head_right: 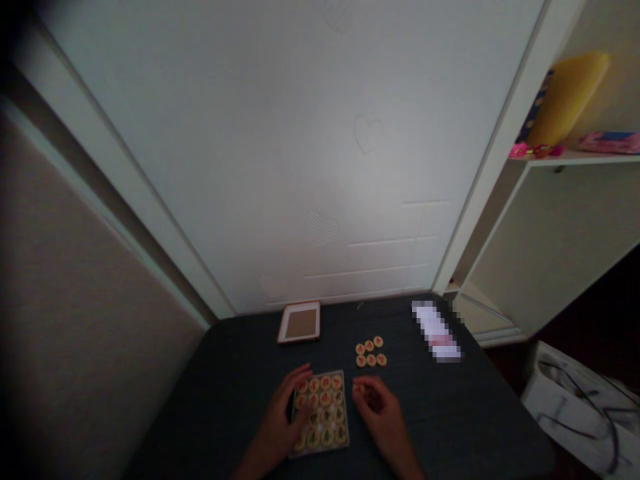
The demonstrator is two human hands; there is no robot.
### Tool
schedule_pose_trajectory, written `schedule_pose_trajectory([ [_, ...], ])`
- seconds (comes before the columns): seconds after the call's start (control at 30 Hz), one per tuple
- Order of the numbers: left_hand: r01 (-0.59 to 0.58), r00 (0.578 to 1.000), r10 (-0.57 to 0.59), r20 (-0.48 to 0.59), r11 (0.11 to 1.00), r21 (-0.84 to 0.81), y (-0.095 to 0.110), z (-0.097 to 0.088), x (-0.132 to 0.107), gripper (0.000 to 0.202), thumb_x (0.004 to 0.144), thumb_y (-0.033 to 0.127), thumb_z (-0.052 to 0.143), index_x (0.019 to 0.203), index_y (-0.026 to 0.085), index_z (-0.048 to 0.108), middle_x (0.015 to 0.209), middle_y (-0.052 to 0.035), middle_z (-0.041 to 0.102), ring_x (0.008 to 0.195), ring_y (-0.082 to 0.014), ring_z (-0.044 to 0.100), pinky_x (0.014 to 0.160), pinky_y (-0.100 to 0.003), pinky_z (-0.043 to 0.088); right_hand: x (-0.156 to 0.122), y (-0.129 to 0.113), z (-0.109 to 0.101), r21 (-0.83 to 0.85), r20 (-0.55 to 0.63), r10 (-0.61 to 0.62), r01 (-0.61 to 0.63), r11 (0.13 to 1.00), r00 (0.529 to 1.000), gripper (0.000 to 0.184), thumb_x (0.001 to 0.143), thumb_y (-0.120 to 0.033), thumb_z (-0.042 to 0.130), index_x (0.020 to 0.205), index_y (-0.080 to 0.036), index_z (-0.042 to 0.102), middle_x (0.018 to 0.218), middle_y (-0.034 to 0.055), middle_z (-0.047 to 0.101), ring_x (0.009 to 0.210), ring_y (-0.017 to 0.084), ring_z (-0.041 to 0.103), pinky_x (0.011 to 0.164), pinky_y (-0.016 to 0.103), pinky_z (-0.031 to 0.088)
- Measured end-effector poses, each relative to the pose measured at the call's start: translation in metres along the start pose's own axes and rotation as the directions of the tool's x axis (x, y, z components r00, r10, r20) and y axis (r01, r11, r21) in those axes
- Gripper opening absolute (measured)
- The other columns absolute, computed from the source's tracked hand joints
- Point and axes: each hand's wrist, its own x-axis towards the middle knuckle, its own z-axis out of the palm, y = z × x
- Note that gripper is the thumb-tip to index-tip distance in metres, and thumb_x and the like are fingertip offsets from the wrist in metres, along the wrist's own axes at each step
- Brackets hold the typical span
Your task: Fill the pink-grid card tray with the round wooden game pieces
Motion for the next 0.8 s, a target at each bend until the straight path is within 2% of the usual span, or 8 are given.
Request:
schedule_pose_trajectory([
  [0.2, 0.018, 1.000, -0.017, 0.006, 0.999, -0.050, 0.001, -0.002, -0.001, 0.038, 0.095, 0.039, 0.058, 0.131, 0.028, 0.059, 0.147, -0.0099, 0.052, 0.135, -0.0278, 0.050, 0.115, -0.051, 0.039, 0.001, -0.005, -0.005, 0.015, -0.010, 0.085, -0.085, 0.996, 0.996, 0.044, 0.076, -0.058, 0.077, 0.097, -0.020, 0.076, 0.079, 0.0045, 0.074, 0.076, 0.022, 0.070, 0.070, 0.029, 0.054],
  [0.43, -0.011, 0.998, 0.010, -0.060, 1.000, -0.026, 0.002, -0.005, -0.002, 0.033, 0.094, 0.037, 0.059, 0.124, 0.026, 0.064, 0.139, -0.0100, 0.058, 0.130, -0.0278, 0.054, 0.112, -0.050, 0.043, 0.004, -0.007, -0.008, 0.112, 0.008, 0.105, -0.105, 0.988, 0.994, 0.059, 0.077, -0.063, 0.074, 0.116, -0.019, 0.072, 0.094, 0.0087, 0.078, 0.088, 0.026, 0.072, 0.085, 0.038, 0.055],
  [0.53, -0.030, 0.996, 0.029, -0.087, 1.000, -0.005, 0.003, -0.004, -0.002, 0.031, 0.093, 0.037, 0.060, 0.122, 0.026, 0.066, 0.135, -0.0098, 0.061, 0.127, -0.0280, 0.056, 0.110, -0.051, 0.044, 0.002, -0.009, -0.008, 0.155, 0.021, 0.117, -0.119, 0.981, 0.993, 0.060, 0.075, -0.061, 0.077, 0.118, -0.020, 0.071, 0.099, 0.0089, 0.078, 0.094, 0.027, 0.073, 0.089, 0.040, 0.054],
  [0.63, -0.042, 0.994, 0.042, -0.103, 0.999, 0.008, 0.002, -0.003, -0.002, 0.030, 0.093, 0.037, 0.059, 0.121, 0.027, 0.066, 0.134, -0.0097, 0.061, 0.126, -0.0278, 0.057, 0.109, -0.051, 0.045, 0.001, -0.011, -0.007, 0.168, 0.018, 0.121, -0.122, 0.978, 0.993, 0.060, 0.072, -0.059, 0.080, 0.118, -0.021, 0.071, 0.096, 0.0074, 0.078, 0.097, 0.028, 0.073, 0.091, 0.040, 0.054],
  [0.8, -0.049, 0.988, 0.049, -0.149, 0.999, 0.001, 0.006, -0.006, -0.001, 0.026, 0.094, 0.038, 0.058, 0.114, 0.025, 0.069, 0.131, -0.0094, 0.063, 0.125, -0.0270, 0.058, 0.109, -0.050, 0.044, 0.001, -0.012, -0.007, 0.193, 0.016, 0.096, -0.098, 0.976, 0.995, 0.055, 0.068, -0.056, 0.084, 0.109, -0.021, 0.073, 0.090, 0.0037, 0.075, 0.086, 0.023, 0.072, 0.081, 0.033, 0.055],
])
